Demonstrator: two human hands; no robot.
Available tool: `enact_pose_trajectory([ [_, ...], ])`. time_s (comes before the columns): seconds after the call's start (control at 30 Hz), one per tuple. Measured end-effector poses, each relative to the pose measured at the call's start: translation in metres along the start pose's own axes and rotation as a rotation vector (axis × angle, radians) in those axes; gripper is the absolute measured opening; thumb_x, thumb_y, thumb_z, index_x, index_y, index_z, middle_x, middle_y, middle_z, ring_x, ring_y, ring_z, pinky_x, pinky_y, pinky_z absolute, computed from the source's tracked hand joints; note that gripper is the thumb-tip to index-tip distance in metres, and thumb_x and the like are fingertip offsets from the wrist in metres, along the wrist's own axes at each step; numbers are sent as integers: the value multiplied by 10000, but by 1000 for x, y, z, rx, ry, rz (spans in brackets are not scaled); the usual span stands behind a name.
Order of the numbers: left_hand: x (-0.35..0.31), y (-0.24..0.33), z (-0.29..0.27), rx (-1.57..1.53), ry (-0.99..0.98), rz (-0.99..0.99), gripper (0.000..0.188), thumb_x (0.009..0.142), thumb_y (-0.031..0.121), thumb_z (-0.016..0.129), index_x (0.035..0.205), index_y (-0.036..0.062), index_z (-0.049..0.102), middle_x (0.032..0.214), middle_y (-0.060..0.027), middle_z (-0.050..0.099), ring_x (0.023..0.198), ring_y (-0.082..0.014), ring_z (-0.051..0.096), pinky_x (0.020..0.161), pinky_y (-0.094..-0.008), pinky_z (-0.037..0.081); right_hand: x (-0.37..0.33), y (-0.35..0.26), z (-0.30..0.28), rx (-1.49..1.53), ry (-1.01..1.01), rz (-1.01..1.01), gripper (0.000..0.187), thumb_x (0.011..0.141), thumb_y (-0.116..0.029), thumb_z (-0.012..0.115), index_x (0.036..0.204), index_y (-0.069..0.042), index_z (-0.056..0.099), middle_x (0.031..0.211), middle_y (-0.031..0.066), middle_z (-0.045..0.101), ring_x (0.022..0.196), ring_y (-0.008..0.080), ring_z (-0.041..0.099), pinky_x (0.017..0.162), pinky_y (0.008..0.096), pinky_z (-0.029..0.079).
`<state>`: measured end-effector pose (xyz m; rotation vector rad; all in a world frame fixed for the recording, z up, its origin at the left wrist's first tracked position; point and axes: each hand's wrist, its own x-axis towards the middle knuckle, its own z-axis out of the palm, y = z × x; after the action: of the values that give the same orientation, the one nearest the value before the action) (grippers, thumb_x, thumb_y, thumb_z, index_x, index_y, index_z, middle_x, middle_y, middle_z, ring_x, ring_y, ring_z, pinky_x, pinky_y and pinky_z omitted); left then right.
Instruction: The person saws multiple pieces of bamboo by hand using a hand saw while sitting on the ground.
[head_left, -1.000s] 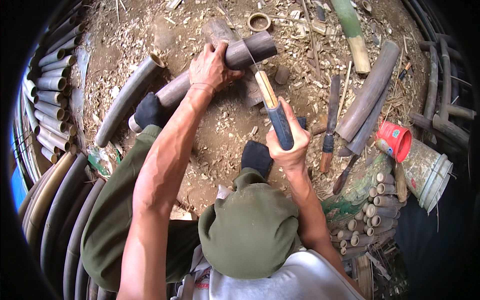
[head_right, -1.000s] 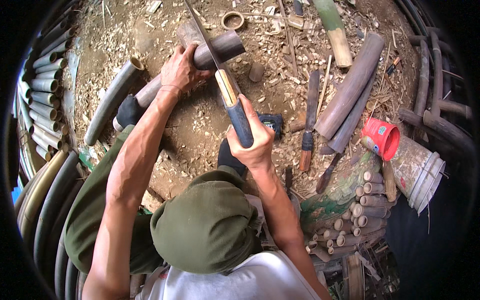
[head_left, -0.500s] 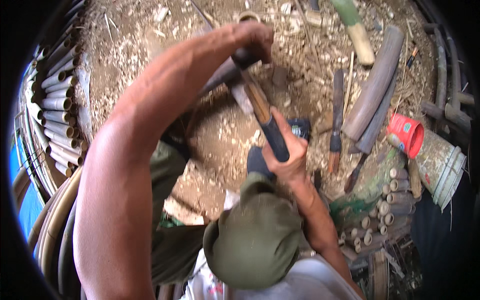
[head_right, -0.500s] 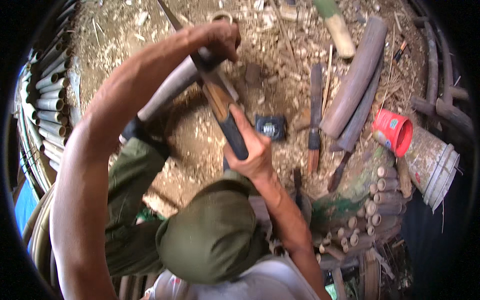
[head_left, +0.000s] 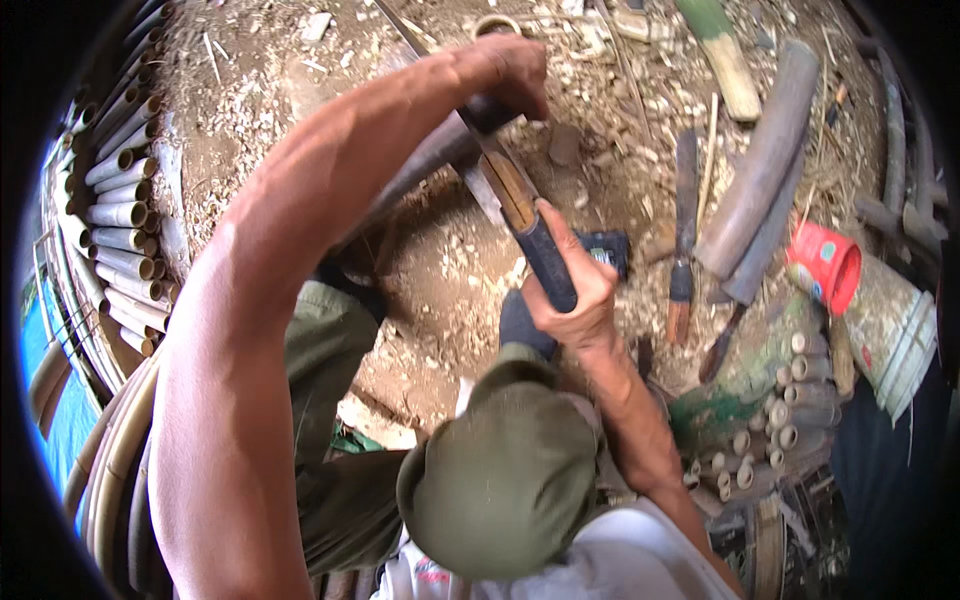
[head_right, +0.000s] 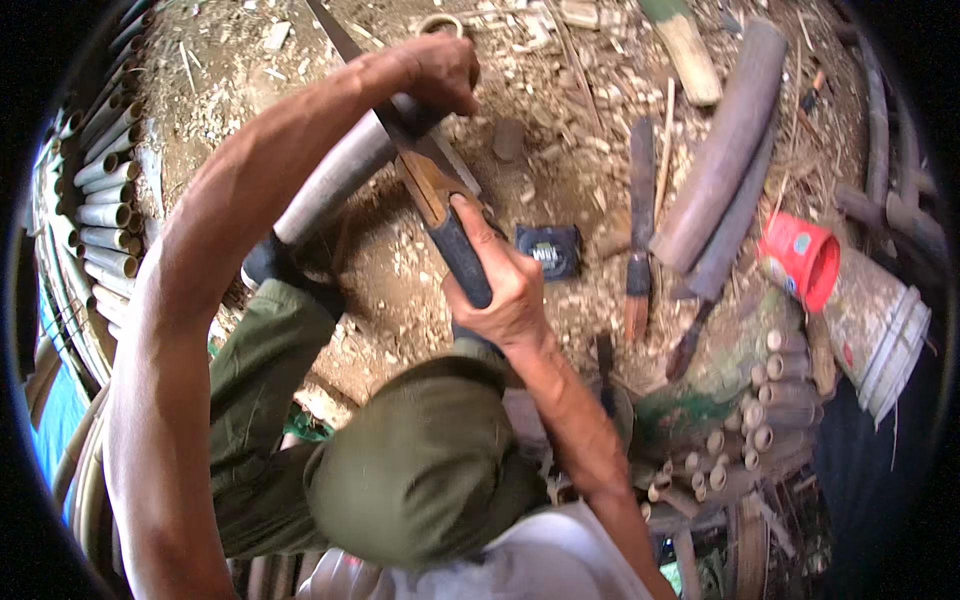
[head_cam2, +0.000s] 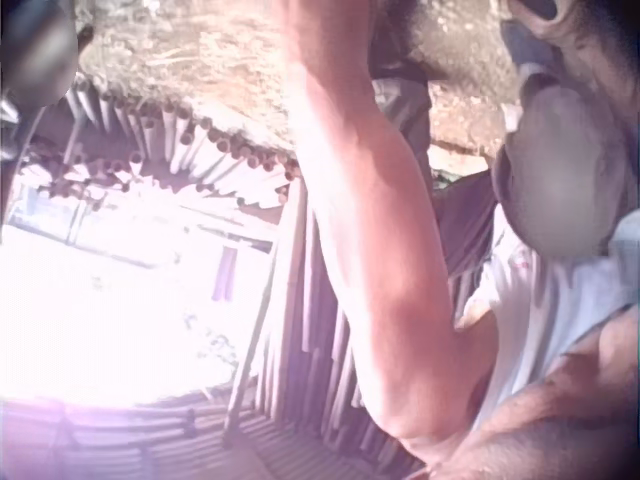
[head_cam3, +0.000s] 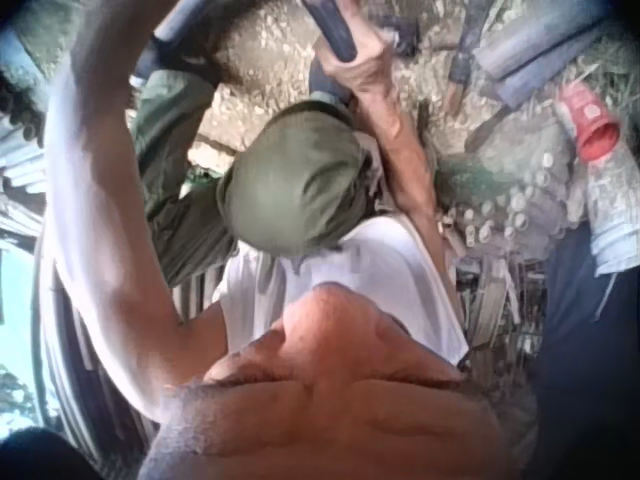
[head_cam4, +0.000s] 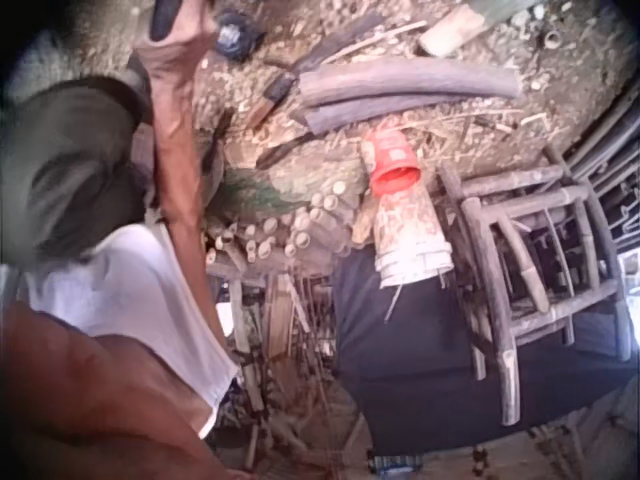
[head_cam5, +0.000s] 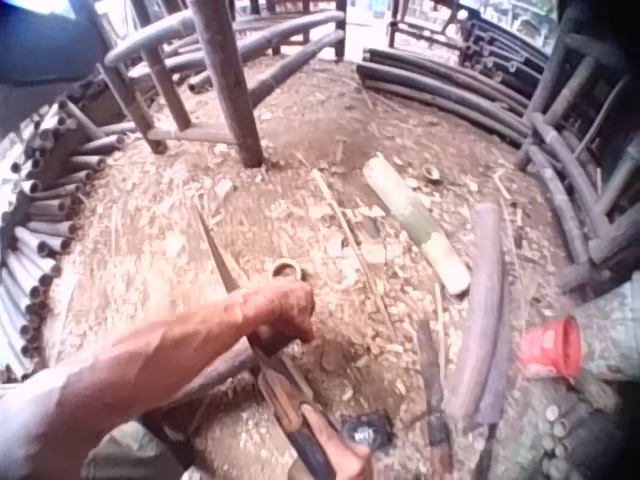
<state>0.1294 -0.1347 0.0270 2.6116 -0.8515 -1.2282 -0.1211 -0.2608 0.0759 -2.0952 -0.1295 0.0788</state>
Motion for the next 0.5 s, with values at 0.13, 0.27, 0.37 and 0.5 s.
enact_pose_trajectory([
  [0.13, -19, -19, 6, 6, 21, -10, 298, 686, 300, 723, 858, 60, 763, 788, -130, 728, 710, -222, 693, 695, -392, 553, -115, -28, -77, -106, -134, 10, 603, 696, 10, 627, 1269, 166, 523, 981, 276, 698, 762, 298, 723, 685, 344, 574],
  [0.27, -11, -12, 7, -25, 83, 51, 319, 666, 317, 728, 859, 65, 765, 822, -128, 734, 752, -274, 704, 721, -390, 559, -93, 10, -58, -184, -77, -108, 596, 670, 29, 634, 1239, 182, 539, 923, 245, 708, 664, 269, 707, 603, 349, 562],
  [0.37, -8, -4, -3, -50, 79, 18, 303, 674, 313, 717, 834, 59, 763, 812, -128, 733, 743, -265, 701, 720, -390, 561, 8, 7, 14, 57, 63, -59, 632, 676, 39, 618, 1304, 68, 553, 785, 179, 671, 550, 217, 623, 506, 340, 498],
  [0.5, -11, -21, 5, -54, 47, 18, 300, 695, 320, 721, 827, 54, 762, 812, -140, 731, 741, -264, 695, 729, -391, 560, -35, -16, -23, 5, -109, 129, 650, 685, 17, 641, 1324, 71, 532, 984, 233, 693, 678, 231, 705, 611, 332, 548],
])
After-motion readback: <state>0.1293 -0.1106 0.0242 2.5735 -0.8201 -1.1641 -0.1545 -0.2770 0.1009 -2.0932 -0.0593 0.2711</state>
